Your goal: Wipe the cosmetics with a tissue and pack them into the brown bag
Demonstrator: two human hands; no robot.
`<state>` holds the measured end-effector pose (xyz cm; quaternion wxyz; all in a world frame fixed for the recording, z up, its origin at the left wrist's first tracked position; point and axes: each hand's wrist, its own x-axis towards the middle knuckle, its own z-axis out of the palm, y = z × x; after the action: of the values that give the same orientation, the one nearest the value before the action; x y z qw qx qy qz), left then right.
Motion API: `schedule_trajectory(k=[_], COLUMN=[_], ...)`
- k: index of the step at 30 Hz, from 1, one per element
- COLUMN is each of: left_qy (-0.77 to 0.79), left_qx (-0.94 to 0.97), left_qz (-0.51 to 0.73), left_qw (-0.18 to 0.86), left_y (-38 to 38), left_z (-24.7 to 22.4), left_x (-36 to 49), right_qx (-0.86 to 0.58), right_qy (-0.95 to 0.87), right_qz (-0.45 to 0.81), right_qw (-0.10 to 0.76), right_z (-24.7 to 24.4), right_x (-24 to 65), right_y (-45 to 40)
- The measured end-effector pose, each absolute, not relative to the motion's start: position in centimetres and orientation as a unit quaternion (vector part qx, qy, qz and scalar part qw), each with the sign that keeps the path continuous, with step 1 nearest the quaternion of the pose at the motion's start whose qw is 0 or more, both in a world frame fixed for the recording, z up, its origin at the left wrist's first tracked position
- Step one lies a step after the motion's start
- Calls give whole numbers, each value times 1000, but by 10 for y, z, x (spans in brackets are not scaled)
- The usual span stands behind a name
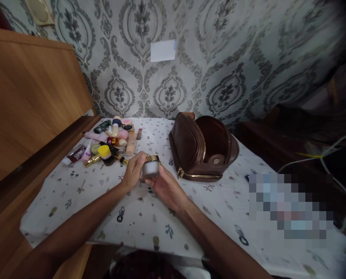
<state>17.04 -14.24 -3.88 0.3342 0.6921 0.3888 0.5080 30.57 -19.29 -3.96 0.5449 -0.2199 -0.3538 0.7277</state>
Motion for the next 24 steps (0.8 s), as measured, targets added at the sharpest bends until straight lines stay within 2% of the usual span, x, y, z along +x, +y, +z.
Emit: schedule_trajectory(k=[9, 18, 24], left_qy=[434, 328, 321], left_qx=[657, 788, 796], left_qz=[522, 462, 459], left_qw=[329, 241, 229], left_y=[-137, -150, -147], left_z=[-42, -44, -41], left_x=[170, 174, 173], right_qx=[-242, -270, -284], right_qy=[-320, -288, -275], right_qz=[701, 649, 655], right_qw=[590, 650, 645], right_z=[-43, -48, -53], right_x=[305, 312, 316], right_y=[-190, -182, -180])
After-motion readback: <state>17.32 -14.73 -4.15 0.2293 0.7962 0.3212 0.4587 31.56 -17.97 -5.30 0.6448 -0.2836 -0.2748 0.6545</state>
